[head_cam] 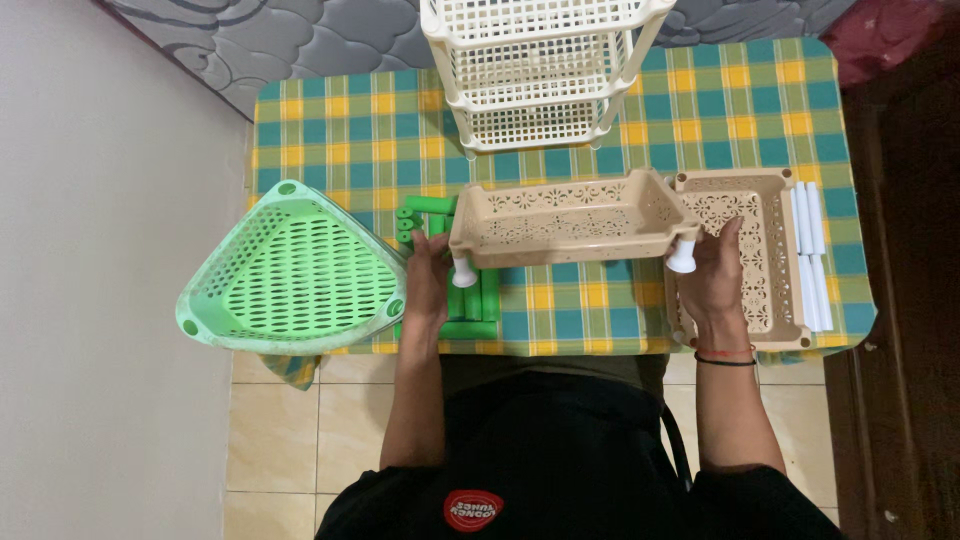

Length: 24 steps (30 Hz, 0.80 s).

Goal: The person assembles two beige plastic baskets by inserting white plastic legs into the corner holes. They handle the baskets and legs by hand, aligning and pushing the legs into place, then lift and reposition the baskets to check fit.

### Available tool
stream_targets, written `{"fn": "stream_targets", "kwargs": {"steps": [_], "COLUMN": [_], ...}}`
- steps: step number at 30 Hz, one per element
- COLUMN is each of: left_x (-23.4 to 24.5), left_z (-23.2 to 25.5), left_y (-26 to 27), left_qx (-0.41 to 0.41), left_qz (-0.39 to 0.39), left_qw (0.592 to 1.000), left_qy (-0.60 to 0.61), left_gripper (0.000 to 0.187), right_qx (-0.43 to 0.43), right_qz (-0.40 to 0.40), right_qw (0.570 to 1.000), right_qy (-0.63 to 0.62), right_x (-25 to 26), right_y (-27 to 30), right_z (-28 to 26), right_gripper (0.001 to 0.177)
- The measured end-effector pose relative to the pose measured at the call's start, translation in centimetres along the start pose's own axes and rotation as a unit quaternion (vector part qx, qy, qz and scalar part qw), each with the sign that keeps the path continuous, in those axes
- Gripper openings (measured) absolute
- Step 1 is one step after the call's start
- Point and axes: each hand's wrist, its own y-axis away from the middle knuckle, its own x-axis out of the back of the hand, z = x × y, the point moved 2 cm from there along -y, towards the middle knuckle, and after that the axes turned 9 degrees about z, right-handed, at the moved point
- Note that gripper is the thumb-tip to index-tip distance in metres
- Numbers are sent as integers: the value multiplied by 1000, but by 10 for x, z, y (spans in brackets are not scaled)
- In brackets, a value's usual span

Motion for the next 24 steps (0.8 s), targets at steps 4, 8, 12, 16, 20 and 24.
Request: {"fn": "stream_targets", "kwargs": {"steps": [4,8,12,16,20,24], "left_x": [-1,-6,-4,2,1,-10], "left_z": [-1,-3,-10,-21,-34,-41], "left_y": [4,4,-2,-8,-6,14], "left_qx": [-18,-17,3,-10,-53,-230], "left_qz": [-24,-22,4,-3,11,-136], "left_qw": [999,1000,1000,1000,997,960], "left_qy": [24,14,-10,15,53,80], "left_gripper": [76,76,80,83,72,90], "right_qx": [9,7,16,32,19,-23], "right_qz": [26,52,51,27,28,51], "right_qw": [996,994,992,991,990,986], "right_qy": [79,97,119,126,140,158], "right_x": [7,-10,-29,-37,-43,-50], "right_y": [0,6,11,14,17,25], "right_z": [-4,-14,-22,-24,-18,-2], "right_gripper": [94,91,88,87,85,83]}}
